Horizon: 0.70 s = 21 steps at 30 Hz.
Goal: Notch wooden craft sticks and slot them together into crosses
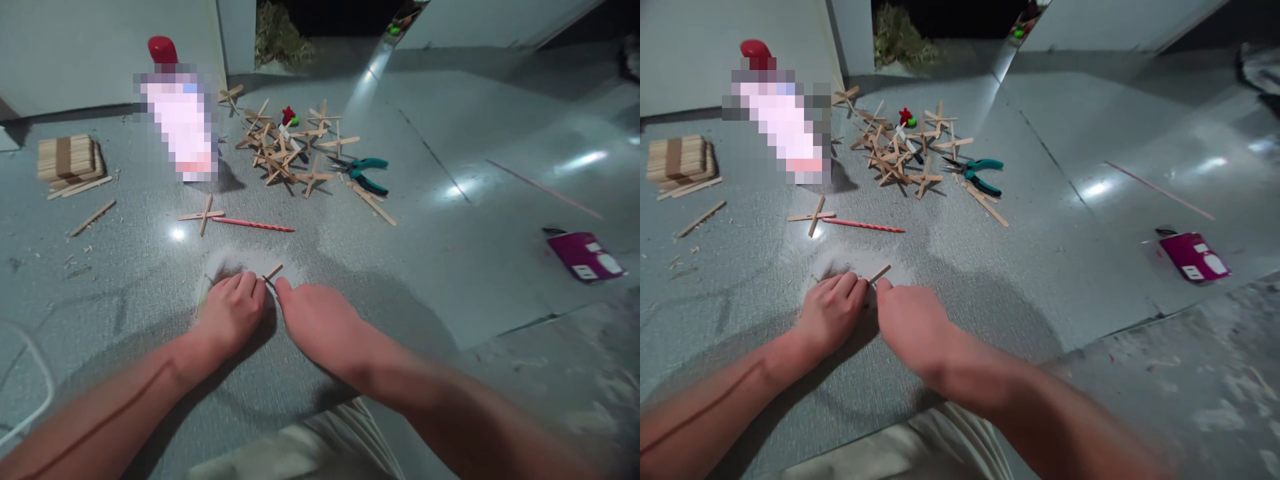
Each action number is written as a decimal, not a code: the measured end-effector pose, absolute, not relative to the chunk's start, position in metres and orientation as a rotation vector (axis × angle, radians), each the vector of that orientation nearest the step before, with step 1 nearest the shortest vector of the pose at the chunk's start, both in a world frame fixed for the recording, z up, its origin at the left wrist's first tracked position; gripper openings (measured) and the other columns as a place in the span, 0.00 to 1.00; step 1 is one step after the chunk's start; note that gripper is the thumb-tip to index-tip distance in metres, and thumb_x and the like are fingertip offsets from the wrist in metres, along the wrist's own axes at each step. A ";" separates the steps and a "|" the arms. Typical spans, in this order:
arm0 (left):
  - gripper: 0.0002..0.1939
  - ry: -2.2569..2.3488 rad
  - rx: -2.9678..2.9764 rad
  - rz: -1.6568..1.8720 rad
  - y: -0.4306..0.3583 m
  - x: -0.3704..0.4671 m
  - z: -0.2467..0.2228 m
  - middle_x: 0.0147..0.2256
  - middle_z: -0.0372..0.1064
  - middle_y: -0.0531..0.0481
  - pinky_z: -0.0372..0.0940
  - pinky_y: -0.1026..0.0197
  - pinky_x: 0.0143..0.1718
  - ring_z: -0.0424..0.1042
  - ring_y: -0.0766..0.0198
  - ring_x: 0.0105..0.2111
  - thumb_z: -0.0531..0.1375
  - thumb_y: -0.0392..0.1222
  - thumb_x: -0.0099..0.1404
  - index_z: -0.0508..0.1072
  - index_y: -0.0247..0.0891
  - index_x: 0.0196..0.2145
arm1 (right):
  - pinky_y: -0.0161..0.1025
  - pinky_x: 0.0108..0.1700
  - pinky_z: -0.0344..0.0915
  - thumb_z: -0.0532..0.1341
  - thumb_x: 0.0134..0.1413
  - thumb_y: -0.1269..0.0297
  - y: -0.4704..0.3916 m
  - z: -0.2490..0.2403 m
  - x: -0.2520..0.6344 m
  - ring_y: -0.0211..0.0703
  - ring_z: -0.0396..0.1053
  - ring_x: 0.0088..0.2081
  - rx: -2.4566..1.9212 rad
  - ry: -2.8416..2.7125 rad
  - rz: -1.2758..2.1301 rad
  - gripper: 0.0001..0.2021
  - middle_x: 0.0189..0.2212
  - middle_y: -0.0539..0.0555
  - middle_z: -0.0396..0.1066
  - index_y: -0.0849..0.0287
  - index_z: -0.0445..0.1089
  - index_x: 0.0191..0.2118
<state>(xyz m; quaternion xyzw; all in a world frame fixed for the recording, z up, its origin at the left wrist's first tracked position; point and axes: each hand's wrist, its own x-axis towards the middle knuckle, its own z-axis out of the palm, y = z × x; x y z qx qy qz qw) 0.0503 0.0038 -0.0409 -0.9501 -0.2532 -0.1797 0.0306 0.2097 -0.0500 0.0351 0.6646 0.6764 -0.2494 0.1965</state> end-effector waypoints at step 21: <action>0.15 -0.793 -2.962 -0.512 0.008 0.051 -0.044 0.26 0.68 0.46 0.59 0.57 0.27 0.67 0.59 0.26 0.55 0.22 0.66 0.75 0.36 0.28 | 0.38 0.36 0.70 0.48 0.71 0.78 -0.058 0.020 0.212 0.50 0.84 0.39 1.929 1.946 -0.697 0.18 0.38 0.62 0.83 0.65 0.70 0.57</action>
